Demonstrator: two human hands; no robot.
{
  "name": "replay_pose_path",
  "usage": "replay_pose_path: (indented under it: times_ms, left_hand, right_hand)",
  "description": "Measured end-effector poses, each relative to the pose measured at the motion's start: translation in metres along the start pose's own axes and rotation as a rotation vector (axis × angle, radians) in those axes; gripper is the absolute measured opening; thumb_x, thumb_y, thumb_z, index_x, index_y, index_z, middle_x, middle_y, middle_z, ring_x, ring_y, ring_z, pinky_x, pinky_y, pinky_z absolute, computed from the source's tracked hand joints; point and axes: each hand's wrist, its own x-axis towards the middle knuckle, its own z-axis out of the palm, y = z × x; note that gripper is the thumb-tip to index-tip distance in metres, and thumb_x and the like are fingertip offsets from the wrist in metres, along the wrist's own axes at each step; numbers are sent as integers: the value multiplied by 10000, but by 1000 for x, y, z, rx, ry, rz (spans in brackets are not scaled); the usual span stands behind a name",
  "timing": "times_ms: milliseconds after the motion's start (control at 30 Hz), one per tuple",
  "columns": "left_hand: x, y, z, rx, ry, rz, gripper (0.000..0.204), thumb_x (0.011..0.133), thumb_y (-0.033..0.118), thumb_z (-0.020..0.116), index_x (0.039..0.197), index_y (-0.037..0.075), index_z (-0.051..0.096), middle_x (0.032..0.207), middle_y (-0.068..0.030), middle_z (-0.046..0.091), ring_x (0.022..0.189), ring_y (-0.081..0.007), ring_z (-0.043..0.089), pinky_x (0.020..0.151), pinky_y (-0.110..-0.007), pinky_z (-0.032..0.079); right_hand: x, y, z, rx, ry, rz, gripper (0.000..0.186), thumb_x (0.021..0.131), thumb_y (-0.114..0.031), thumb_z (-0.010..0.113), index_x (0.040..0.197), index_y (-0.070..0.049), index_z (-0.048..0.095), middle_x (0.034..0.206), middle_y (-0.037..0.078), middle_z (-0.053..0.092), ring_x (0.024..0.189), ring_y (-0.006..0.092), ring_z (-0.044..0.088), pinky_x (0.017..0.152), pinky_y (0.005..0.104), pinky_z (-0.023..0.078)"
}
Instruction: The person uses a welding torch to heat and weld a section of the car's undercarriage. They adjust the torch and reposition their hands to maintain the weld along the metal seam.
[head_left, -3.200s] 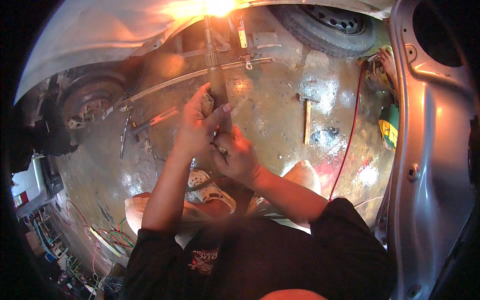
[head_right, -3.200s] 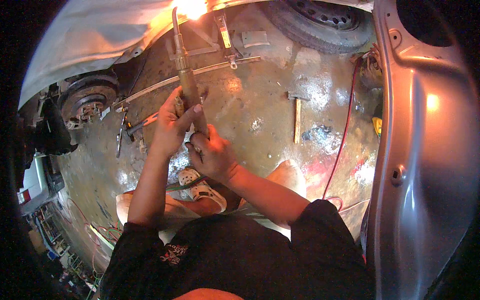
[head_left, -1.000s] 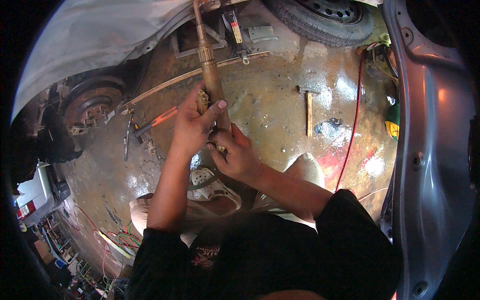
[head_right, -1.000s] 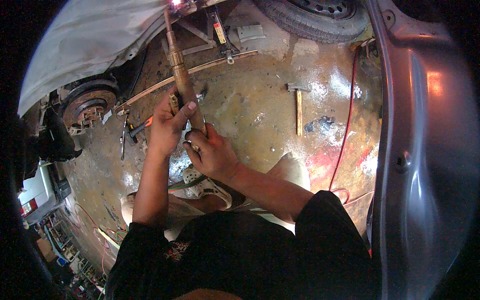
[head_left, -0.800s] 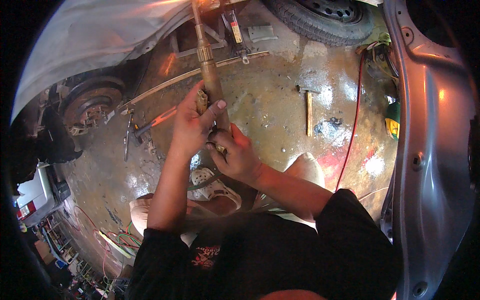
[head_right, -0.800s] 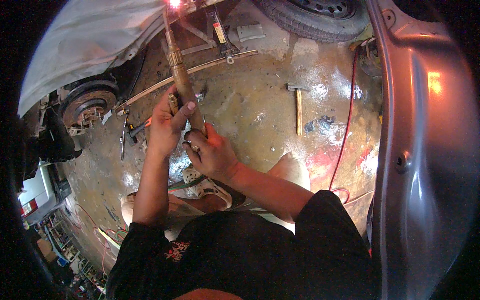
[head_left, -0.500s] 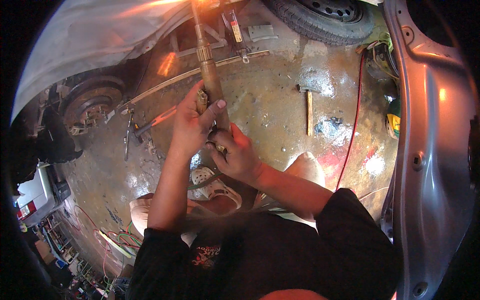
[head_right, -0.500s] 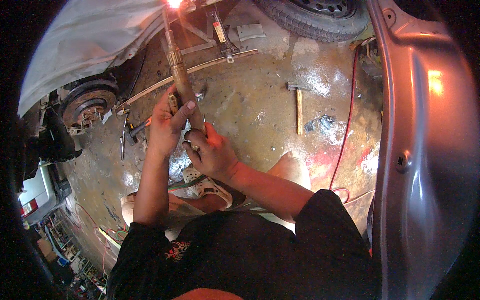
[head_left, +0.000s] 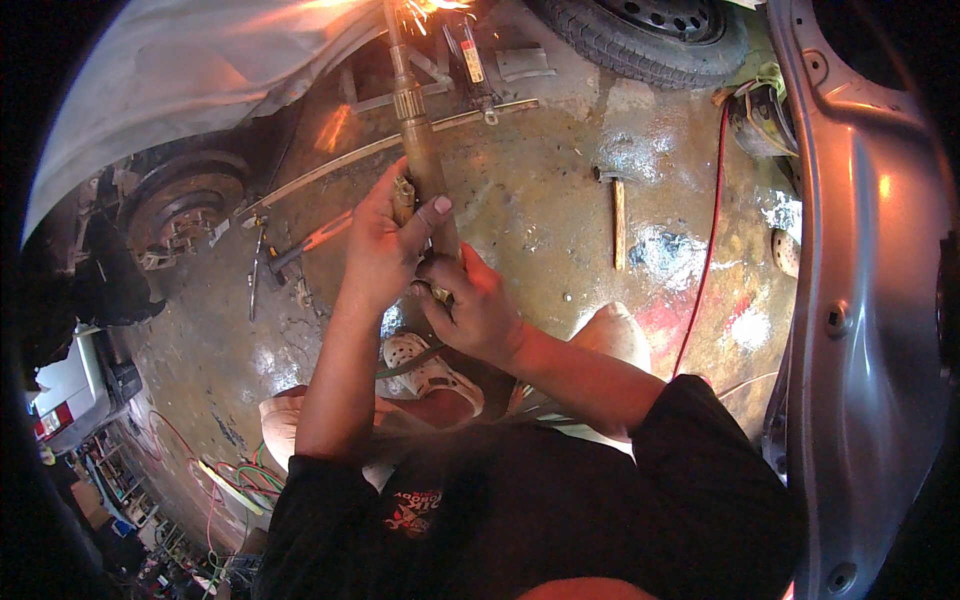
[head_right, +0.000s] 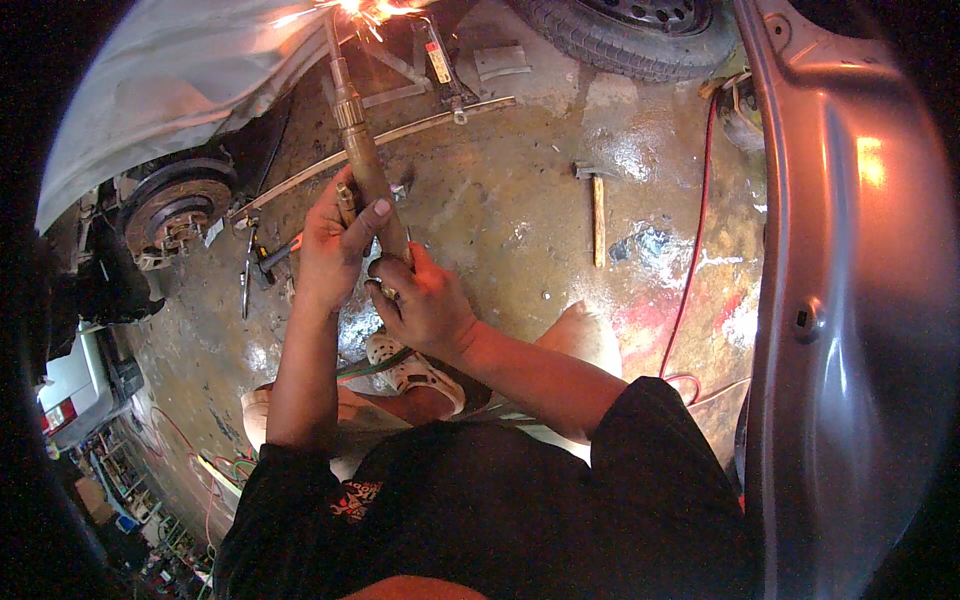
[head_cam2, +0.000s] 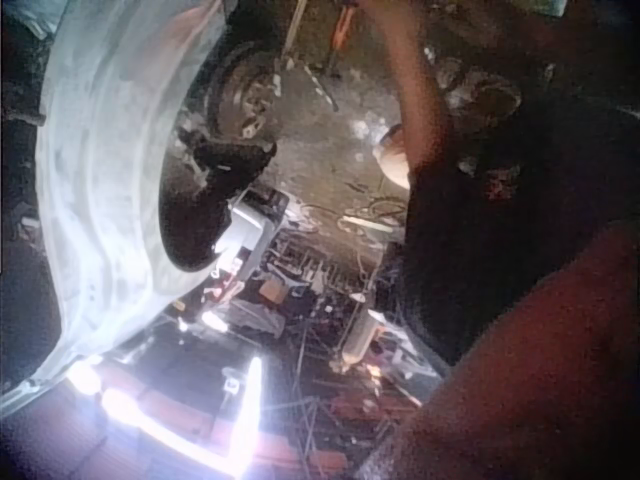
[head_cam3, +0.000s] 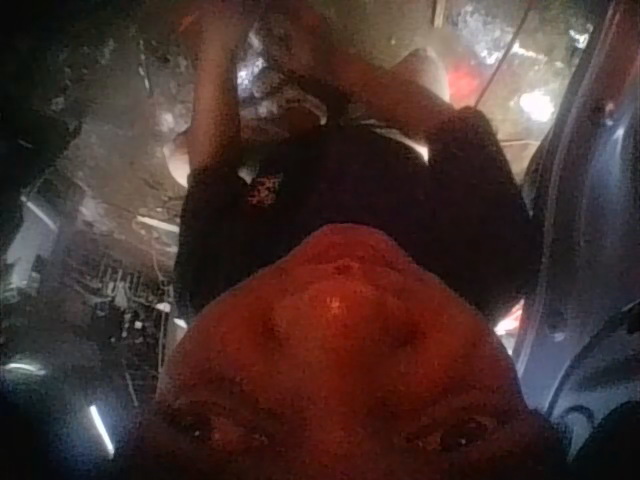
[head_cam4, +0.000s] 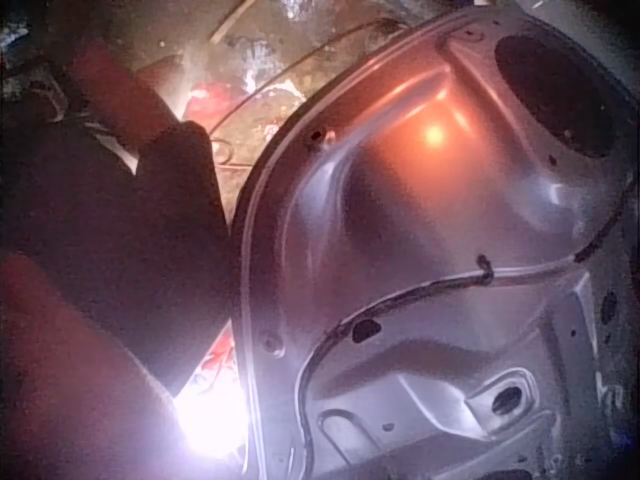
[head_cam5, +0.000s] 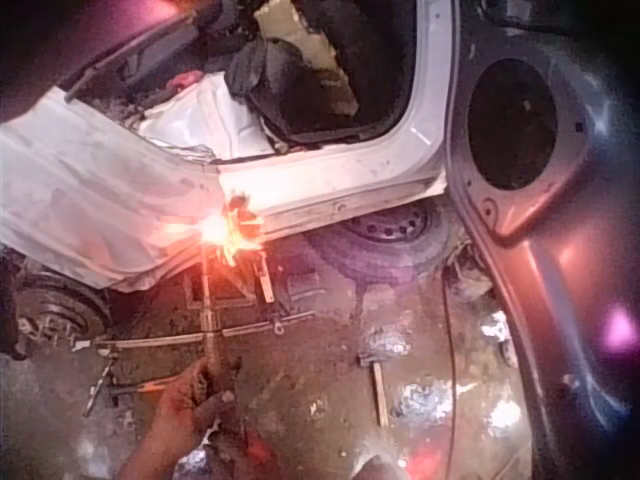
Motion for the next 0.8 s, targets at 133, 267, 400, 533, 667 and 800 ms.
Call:
replay_pose_path:
  times_ms: [133,267,400,533,667,800]
  left_hand:
    - [0,-2,1,4,12,-2,532,988,149,769,1462,20,563,1013,16,672,899,-75,591,781,-260,508]
    - [-1,-2,1,11,11,-20,534,990,155,771,1463,18,562,1037,10,684,926,-81,603,805,-263,514]
    - [-1,3,0,-3,-17,-40,614,980,207,788,1504,11,534,1103,17,672,1003,-94,600,897,-265,493]
    - [-1,1,-2,12,-21,-41,592,984,203,782,1494,15,545,1099,20,674,1002,-91,598,903,-262,490]
    - [-1,-5,-1,-14,1,-45,588,982,193,784,1488,11,544,1073,4,687,958,-84,608,851,-270,512]
    - [-1,-4,0,29,24,-45,593,980,186,786,1489,5,540,1051,-2,694,927,-81,613,810,-268,522]
  right_hand:
    - [1,-1,-1,7,1,-5,180,915,-173,759,1052,-119,655,1007,218,623,744,423,691,633,488,581]
    - [0,1,-1,6,-10,-9,181,914,-166,758,1048,-110,650,1001,222,619,744,429,688,634,491,580]
    - [1,1,0,18,3,-14,178,913,-165,760,1044,-109,653,993,218,617,736,424,684,637,495,580]
    - [0,3,1,24,-3,-11,185,911,-164,764,1048,-110,651,988,214,616,728,419,682,637,497,578]
    - [-1,3,1,17,-6,-6,199,907,-161,769,1054,-110,646,996,212,616,726,420,684,634,494,577]
    - [-1,0,0,15,-8,16,205,903,-158,771,1055,-109,643,1004,214,617,728,420,687,633,488,579]
